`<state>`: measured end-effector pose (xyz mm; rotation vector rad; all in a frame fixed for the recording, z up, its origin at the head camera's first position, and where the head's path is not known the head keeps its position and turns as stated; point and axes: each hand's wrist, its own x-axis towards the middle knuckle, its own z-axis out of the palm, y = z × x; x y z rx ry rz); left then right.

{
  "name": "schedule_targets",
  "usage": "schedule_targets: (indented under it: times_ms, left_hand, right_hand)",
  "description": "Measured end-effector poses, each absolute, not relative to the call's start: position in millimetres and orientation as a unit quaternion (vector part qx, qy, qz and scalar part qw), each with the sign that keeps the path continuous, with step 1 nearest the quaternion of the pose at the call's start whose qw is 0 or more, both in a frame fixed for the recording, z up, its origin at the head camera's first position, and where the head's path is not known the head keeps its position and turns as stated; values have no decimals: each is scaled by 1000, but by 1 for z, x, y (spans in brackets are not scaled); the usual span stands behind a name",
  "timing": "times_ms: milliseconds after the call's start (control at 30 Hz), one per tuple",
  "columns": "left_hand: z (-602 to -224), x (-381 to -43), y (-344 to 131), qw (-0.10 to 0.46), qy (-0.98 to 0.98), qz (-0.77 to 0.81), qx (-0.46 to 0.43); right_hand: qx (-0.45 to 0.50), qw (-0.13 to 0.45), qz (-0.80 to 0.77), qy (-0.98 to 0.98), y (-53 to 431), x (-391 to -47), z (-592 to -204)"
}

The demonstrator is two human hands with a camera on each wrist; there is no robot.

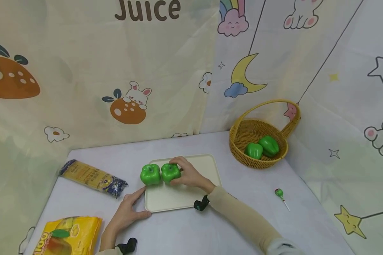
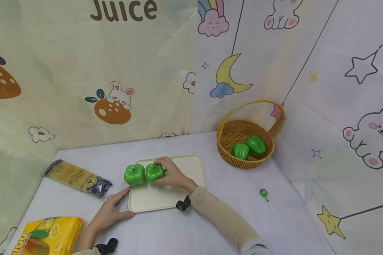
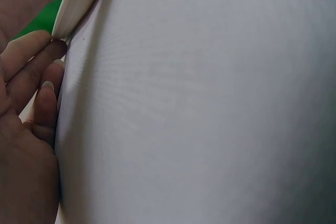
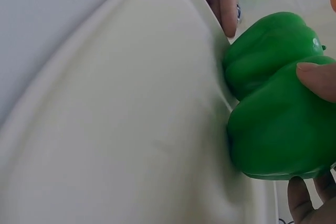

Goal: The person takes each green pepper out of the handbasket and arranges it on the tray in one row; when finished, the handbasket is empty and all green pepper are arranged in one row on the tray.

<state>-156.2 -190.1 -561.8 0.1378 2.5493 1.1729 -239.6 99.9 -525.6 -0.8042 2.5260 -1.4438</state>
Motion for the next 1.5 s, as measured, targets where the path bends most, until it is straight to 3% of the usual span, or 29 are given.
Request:
schedule_targets:
  times_ms: [1500]
  left_hand:
    - [-563,-159,-190,169,894,412,45]
  right_hand:
    - [-257,59,-454,851,95,-242,-525]
